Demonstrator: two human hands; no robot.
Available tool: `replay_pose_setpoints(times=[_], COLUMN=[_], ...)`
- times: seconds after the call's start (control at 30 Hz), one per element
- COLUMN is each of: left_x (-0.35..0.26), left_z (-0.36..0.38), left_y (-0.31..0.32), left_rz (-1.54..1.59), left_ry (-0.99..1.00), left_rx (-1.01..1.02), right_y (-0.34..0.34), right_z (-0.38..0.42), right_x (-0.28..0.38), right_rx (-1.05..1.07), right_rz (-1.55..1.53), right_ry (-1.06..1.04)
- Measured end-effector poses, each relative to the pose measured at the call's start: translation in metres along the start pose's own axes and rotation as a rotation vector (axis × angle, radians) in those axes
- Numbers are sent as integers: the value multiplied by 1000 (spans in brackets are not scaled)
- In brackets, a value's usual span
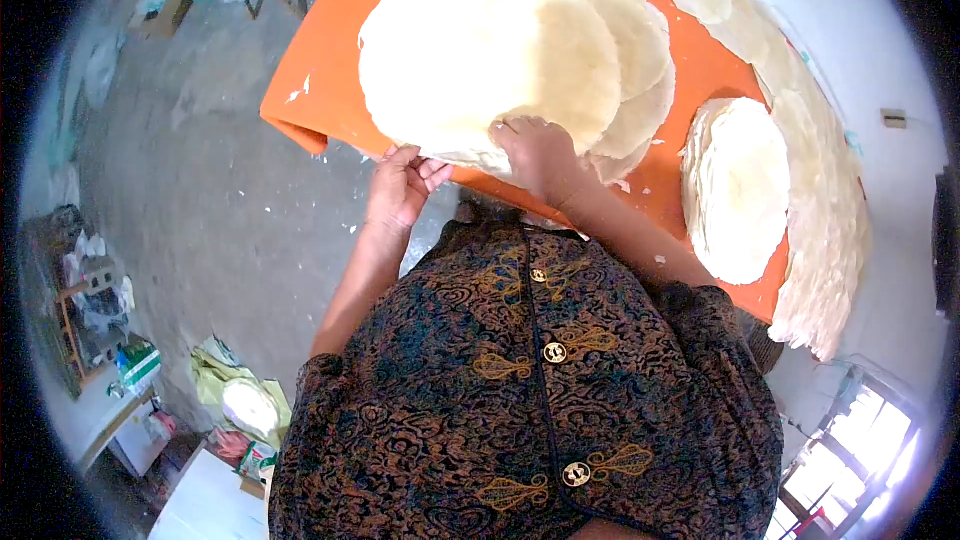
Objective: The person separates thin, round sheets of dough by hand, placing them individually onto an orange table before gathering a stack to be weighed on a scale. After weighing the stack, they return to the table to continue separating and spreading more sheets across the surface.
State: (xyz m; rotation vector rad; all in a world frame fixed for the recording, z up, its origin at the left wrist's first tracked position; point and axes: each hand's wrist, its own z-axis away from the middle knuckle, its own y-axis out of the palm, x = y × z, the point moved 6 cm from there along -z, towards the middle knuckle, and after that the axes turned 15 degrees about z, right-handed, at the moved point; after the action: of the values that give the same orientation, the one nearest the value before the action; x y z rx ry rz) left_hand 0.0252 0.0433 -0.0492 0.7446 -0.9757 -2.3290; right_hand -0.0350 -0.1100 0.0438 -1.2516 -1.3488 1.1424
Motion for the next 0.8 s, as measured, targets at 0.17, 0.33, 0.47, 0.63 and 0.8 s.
replay_pose_setpoints(times=[0.17,0.33,0.47,0.63,0.8], left_x=[2,5,4,0,2], left_z=[-2,2,3,5,6], left_y=[8,18,20,25,27], left_rz=[-4,-34,-80,-111,-119], left_ry=[-38,-40,-8,21,1], left_rx=[116,135,177,170,152], right_y=[5,5,3,6,7], right_z=[3,2,-3,-5,-6], right_x=[3,3,5,11,18], right_rx=[-77,-95,-23,7,129], right_rz=[-38,-7,42,6,-84], right_ry=[0,20,34,6,27])
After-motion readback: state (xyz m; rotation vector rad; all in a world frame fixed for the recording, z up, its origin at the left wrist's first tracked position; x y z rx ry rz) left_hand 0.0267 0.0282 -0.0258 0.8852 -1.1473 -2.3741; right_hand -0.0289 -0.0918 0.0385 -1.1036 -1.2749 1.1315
